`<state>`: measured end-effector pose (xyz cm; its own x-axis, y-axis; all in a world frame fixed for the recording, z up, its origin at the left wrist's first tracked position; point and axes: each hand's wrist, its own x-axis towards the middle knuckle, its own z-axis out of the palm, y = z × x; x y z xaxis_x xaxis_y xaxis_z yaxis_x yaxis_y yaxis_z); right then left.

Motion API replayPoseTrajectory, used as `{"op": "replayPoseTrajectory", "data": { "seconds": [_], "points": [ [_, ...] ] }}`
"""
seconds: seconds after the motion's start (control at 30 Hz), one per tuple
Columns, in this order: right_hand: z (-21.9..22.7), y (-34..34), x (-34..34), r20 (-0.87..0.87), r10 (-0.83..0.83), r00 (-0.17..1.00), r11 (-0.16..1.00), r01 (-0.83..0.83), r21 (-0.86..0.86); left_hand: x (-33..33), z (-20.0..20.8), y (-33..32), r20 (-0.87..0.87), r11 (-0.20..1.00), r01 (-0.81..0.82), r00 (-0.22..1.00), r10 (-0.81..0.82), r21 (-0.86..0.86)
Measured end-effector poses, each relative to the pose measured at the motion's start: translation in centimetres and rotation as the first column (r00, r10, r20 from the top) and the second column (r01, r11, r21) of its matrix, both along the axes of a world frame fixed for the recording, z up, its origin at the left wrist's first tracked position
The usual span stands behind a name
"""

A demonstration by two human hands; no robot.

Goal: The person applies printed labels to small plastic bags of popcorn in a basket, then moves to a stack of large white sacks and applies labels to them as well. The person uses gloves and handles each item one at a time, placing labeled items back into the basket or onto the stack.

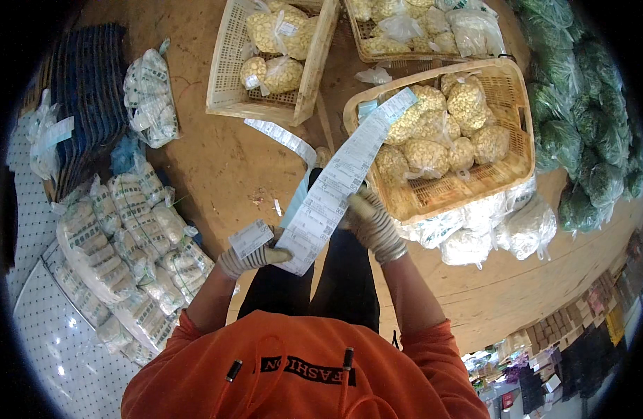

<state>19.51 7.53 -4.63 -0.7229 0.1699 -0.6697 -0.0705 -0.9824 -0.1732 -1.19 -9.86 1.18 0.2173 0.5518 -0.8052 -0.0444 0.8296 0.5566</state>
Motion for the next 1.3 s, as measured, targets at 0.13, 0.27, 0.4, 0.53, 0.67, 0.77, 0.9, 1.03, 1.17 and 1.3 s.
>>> {"op": "replayPoseTrajectory", "data": {
  "seconds": [0.13, 0.27, 0.4, 0.53, 0.67, 0.77, 0.9, 1.03, 1.17, 1.3],
  "points": [
    [3.7, -3.0, -0.3, 0.098, 0.277, 0.956, 0.957, -0.283, 0.055, 0.1, 0.7, 1.4, 0.017, 0.998, -0.058, 0.998, 0.058, -0.012],
    [4.3, -4.1, -0.8, 0.053, 0.331, 0.942, 0.937, -0.335, 0.095, 0.6, 0.9, 1.8, 0.157, 0.96, -0.279, 0.948, 0.277, -0.013],
    [4.5, -3.5, -1.3, 0.081, 0.235, 0.969, 0.97, -0.239, 0.049, 0.3, 1.8, 2.6, 0.04, 0.98, -0.16, 0.987, 0.157, 0.119],
    [4.3, -2.6, -1.7, 0.205, 0.143, 0.968, 0.977, -0.171, 0.129, 0.5, 2.2, 2.5, 0.004, 0.988, -0.141, 0.99, 0.141, 0.071],
    [2.9, -2.7, -1.7, 0.411, -0.086, 0.908, 0.658, -0.258, 0.707, 0.8, 2.6, 3.5, -0.132, 0.992, -0.097, 0.985, 0.108, 0.083],
    [6.0, -0.1, -2.3, 0.48, 0.169, 0.861, -0.163, -0.455, 0.875, 0.9, 2.3, 4.7, -0.217, 0.996, 0.09, 0.972, -0.088, 0.001],
    [4.9, -0.6, -1.3, 0.386, 0.43, 0.816, 0.246, -0.517, 0.82, 2.5, -0.6, 2.6, -0.165, 0.967, 0.046, 0.986, -0.004, 0.251],
    [-1.1, 1.0, 6.6, 0.147, 0.215, 0.966, 0.942, -0.245, 0.231, 1.1, -0.4, 3.8, -0.18, 0.918, 0.268, 0.958, -0.223, 0.293],
    [-12.6, 4.3, 16.9, 0.62, 0.116, 0.776, 0.954, -0.26, 0.146, 0.9, -2.1, 3.5, -0.282, 0.967, 0.247, 0.934, -0.22, 0.063],
    [-23.1, 12.9, 18.6, 0.987, 0.16, 0.002, -0.001, -1.0, 0.002, 1.4, -5.7, 3.8, -0.185, 0.996, -0.021, 0.983, 0.004, -0.09]
  ]
}}
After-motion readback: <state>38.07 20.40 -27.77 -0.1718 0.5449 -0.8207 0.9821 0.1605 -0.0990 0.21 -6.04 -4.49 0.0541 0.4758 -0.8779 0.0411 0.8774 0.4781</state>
